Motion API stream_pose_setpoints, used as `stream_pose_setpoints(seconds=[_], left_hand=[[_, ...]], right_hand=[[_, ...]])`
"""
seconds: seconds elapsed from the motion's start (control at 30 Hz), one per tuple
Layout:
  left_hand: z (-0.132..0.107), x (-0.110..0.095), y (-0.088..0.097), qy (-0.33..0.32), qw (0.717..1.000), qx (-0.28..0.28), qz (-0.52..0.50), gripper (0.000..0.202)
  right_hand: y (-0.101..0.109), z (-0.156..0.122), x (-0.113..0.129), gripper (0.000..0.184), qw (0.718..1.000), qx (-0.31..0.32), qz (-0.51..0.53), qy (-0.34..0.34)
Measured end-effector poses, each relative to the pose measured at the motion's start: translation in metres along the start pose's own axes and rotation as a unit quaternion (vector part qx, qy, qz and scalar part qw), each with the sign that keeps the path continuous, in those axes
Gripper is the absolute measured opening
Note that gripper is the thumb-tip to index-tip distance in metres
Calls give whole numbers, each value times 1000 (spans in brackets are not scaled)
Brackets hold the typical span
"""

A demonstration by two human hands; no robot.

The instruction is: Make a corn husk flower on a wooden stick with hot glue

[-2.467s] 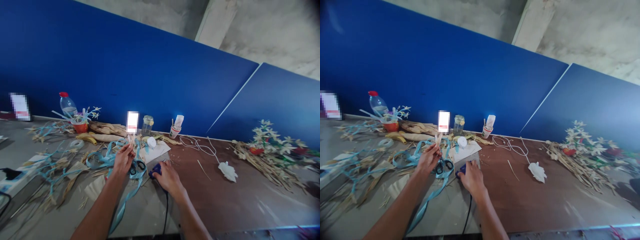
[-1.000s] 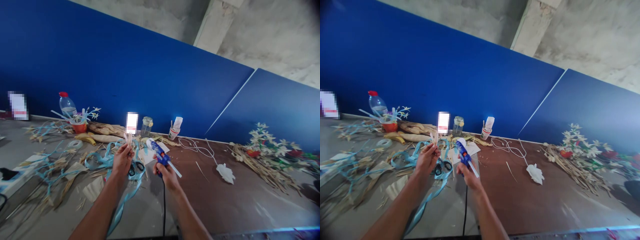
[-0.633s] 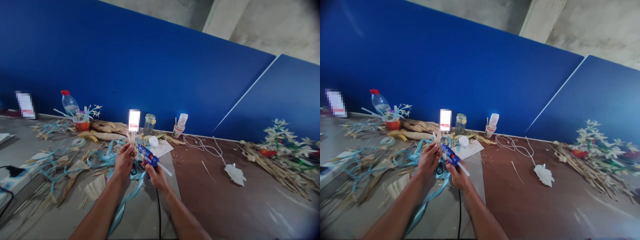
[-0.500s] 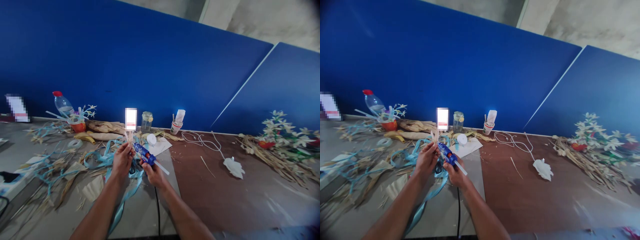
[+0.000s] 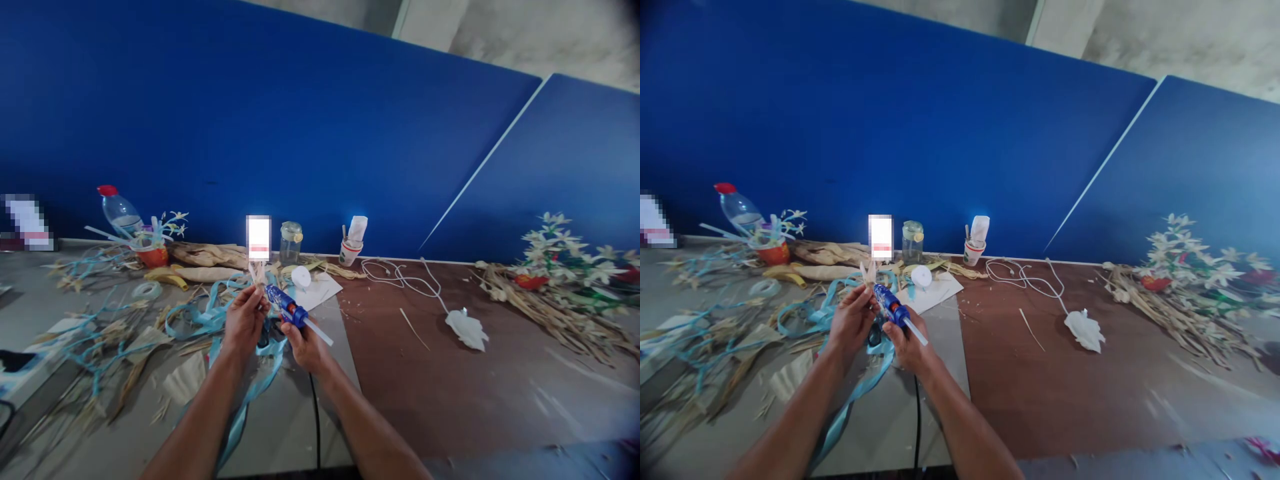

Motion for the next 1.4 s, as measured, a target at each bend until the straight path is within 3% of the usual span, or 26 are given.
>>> stream_pose_setpoints(seconds=[0.43,0.67,0.87,1.4], left_hand=[[1,-2,2,9,1000,-15,6,20],[1,1,-1,7,1000,23,-7,20],[7,3,4,10,999,15,-28,23],[5,3,2,20,999,18,-28,24]], right_hand=[[4,-3,5,29,1000,20,12,-9],[7,1,8,27,1000,1,27,1],[7,1,9,28,1000,11,17,5],[4,-2,-6,31,997,17,60,-40]])
Point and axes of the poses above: each hand's wrist, its own z-axis towards the middle knuckle, its own y-axis out of the back of the hand, x = y × z, the point moved 8 cm from there along z, towards the middle knuckle, and after that the axes turned 7 degrees about -x, right-handed, at the moved point
